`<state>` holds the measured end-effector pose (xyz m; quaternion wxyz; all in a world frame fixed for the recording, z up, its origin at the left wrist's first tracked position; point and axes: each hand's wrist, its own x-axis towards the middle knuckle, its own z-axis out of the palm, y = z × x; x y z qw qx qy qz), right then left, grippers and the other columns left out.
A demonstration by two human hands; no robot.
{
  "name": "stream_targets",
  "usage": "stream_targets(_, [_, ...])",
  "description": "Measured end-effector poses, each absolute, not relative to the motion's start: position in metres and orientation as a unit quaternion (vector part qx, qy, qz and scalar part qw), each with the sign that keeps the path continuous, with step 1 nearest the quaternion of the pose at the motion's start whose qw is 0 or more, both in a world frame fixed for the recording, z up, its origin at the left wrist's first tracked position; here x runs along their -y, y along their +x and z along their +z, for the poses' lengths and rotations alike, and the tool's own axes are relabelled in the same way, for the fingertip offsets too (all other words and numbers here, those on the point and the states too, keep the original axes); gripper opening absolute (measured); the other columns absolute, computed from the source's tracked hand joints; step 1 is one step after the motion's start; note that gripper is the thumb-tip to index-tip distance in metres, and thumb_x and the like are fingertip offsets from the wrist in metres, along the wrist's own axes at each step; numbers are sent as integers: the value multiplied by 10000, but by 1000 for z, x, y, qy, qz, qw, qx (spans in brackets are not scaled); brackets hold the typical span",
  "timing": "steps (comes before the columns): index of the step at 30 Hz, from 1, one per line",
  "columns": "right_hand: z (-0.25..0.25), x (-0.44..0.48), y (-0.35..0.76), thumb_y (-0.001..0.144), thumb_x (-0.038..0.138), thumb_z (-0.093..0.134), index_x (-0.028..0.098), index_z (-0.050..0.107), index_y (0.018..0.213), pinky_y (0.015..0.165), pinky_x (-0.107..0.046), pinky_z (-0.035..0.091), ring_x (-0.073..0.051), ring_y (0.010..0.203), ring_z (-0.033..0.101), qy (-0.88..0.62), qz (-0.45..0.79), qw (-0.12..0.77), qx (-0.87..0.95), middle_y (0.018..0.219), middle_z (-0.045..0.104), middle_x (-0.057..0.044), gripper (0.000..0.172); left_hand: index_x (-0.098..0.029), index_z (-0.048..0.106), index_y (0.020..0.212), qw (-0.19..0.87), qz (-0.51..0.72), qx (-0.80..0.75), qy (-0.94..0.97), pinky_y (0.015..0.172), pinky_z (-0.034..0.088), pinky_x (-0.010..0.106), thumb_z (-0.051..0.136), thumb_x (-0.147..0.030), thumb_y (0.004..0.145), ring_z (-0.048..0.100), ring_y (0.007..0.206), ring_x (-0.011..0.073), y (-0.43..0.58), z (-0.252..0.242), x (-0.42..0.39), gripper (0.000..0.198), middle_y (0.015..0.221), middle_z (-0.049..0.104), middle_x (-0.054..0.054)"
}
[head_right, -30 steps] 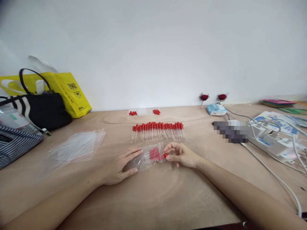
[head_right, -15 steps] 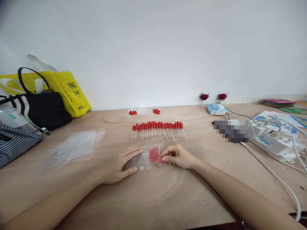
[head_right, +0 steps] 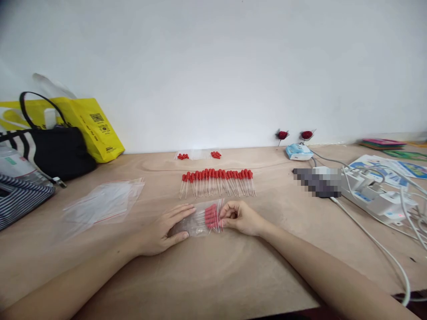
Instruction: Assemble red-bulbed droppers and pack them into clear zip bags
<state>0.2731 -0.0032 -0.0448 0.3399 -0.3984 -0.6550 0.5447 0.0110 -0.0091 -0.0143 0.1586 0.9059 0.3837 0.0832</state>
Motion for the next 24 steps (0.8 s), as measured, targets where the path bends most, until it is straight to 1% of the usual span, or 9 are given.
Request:
stream_targets(5, [-46, 3, 269, 553, 435, 729, 160, 515, 597, 434, -188, 315, -47, 438, 397, -418, 518, 346, 661, 494, 478, 61, 352, -216, 337, 1317, 157, 76, -377, 910, 1032, 258, 435, 432, -435, 837, 275, 1272, 238, 10, -15, 8, 536, 1389, 317, 82])
stream_targets(9, [-46, 4, 273, 583, 428, 706, 156, 589, 628, 480, -200, 367, -65, 489, 466, -387, 553, 312, 669, 561, 562, 27, 300, -224, 338, 1315, 158, 80, -380, 908, 1026, 264, 440, 435, -430, 836, 289, 1264, 241, 9, -14, 8, 530, 1383, 331, 76])
stream_targets(11, [-47, 4, 274, 581, 422, 706, 159, 605, 648, 495, -209, 387, -76, 506, 488, -394, 554, 319, 660, 584, 581, 17, 289, -234, 341, 1313, 160, 83, -378, 908, 1025, 265, 443, 442, -428, 832, 295, 1261, 242, 9, -14, 8, 528, 1379, 338, 71])
stream_targets(13, [-48, 4, 272, 592, 396, 704, 159, 596, 630, 469, -202, 371, -68, 474, 458, -416, 519, 335, 667, 546, 550, 30, 263, -237, 342, 1313, 160, 86, -375, 909, 1024, 266, 446, 447, -423, 830, 295, 1261, 241, 8, -15, 8, 528, 1379, 339, 72])
stream_targets(15, [-47, 4, 272, 636, 362, 678, 159, 591, 619, 457, -195, 354, -61, 460, 429, -414, 482, 326, 700, 527, 520, 39, 221, -239, 346, 1310, 161, 88, -373, 910, 1020, 271, 447, 447, -415, 831, 296, 1261, 239, 9, -16, 8, 520, 1377, 343, 73])
stream_targets(18, [-40, 4, 276, 691, 322, 636, 159, 624, 666, 552, -213, 401, -89, 583, 504, -340, 478, 281, 760, 653, 575, 6, 166, -235, 353, 1308, 169, 80, -368, 911, 1027, 262, 445, 444, -410, 834, 282, 1270, 236, 9, -14, 8, 514, 1379, 340, 71])
stream_targets(20, [-37, 2, 284, 711, 324, 621, 160, 644, 712, 626, -234, 422, -111, 673, 537, -310, 483, 275, 772, 732, 601, -14, 165, -239, 334, 1318, 182, 61, -362, 912, 1038, 240, 447, 447, -404, 832, 256, 1283, 233, 7, -9, 6, 526, 1397, 308, 61])
stream_targets(22, [-37, -1, 292, 726, 353, 606, 163, 648, 739, 645, -247, 426, -116, 678, 543, -334, 479, 291, 758, 733, 612, -17, 195, -272, 306, 1329, 201, 34, -346, 916, 1043, 222, 457, 464, -364, 825, 237, 1292, 232, 0, -2, 3, 537, 1413, 275, 35])
stream_targets(24, [-40, -4, 298, 727, 393, 597, 166, 645, 735, 609, -244, 423, -109, 627, 533, -388, 466, 314, 730, 691, 611, -8, 232, -321, 299, 1323, 221, 14, -321, 921, 1038, 223, 469, 484, -271, 802, 238, 1292, 230, -9, 4, -3, 556, 1414, 271, -2])
